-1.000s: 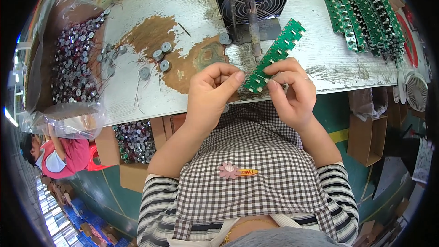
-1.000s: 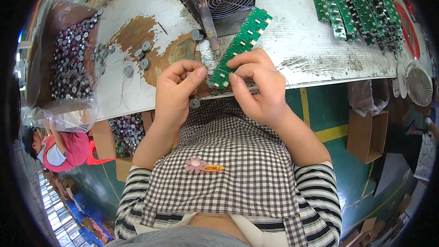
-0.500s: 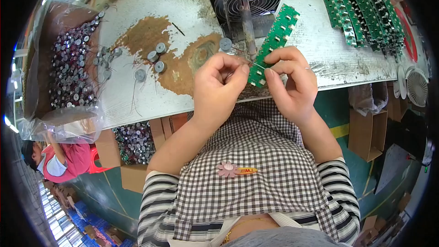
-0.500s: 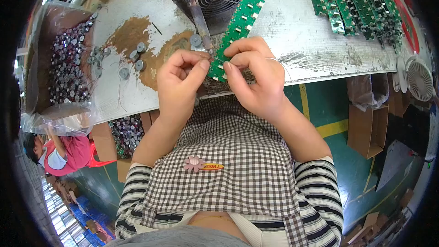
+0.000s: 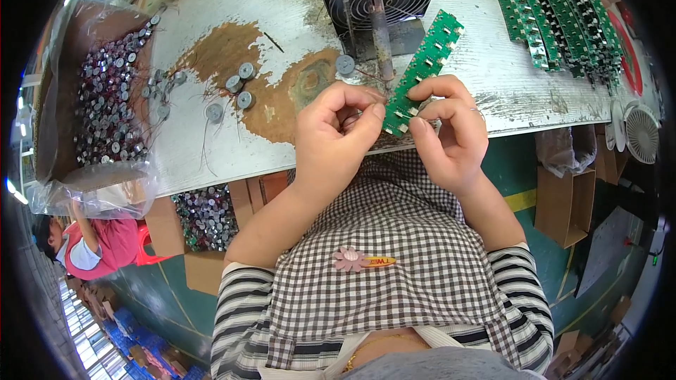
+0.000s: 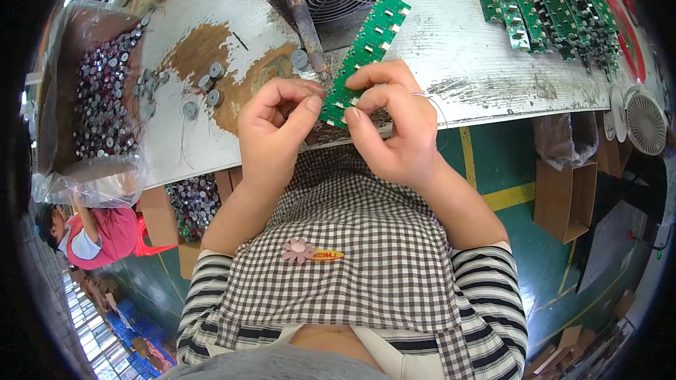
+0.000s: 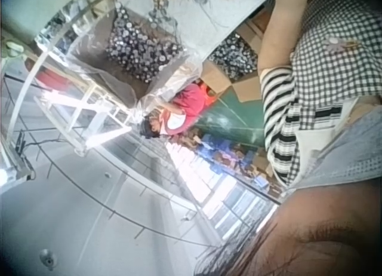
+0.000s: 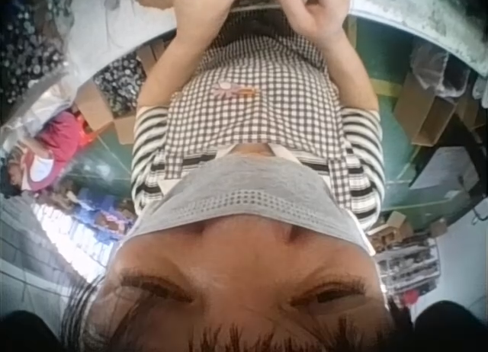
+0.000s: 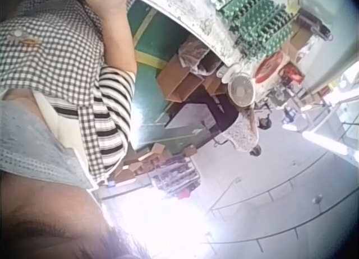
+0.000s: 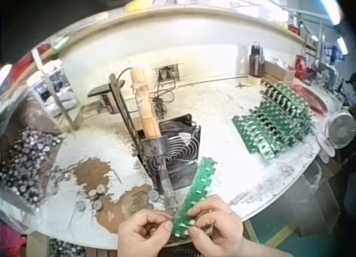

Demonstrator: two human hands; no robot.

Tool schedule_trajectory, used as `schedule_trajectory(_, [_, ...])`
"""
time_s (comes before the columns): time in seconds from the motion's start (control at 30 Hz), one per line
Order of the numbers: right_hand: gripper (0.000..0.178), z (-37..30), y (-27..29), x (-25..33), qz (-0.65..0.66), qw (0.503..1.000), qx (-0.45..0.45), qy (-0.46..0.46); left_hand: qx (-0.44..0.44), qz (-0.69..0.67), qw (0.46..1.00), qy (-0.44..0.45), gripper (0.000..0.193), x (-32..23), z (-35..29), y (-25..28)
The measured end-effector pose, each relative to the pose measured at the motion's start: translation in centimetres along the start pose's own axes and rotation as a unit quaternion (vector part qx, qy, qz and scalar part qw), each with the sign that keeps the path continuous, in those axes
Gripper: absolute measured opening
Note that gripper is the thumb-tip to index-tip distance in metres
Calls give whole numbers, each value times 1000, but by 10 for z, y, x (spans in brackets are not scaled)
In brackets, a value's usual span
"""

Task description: The person takes small round electronic components with wires from a box and attaches them to green circuit boards by hand.

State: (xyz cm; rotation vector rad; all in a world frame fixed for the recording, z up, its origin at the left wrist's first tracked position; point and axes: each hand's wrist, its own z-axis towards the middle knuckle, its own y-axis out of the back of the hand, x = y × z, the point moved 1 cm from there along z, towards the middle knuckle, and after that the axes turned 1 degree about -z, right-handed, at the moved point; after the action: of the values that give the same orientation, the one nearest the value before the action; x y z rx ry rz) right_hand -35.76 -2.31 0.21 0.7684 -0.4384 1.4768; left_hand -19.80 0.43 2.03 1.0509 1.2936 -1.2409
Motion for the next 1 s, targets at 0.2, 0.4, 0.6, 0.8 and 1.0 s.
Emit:
schedule_trajectory(0.2, [11,-2,-3,-4,-3,1000,-7,-8,23,20,999,9,5,3,6,4])
schedule_trajectory(0.4, [11,8,-5,-1,-38,999,-5,4,2,22,1000,-19,6,2,12,3])
schedule_trajectory(0.6, [12,1,-6,-1,-33,999,-6,-9,6,43,999,-2,5,0,6,3])
schedule_trajectory(0.8, [10,-7,-2,4,-49,996,-17,-66,21,98,994,-41,7,5,4,8])
schedule_trajectory(1.0, [3,-10,0,-6,112,985,-64,-117,-47,308,901,-304,17,-24,14,44])
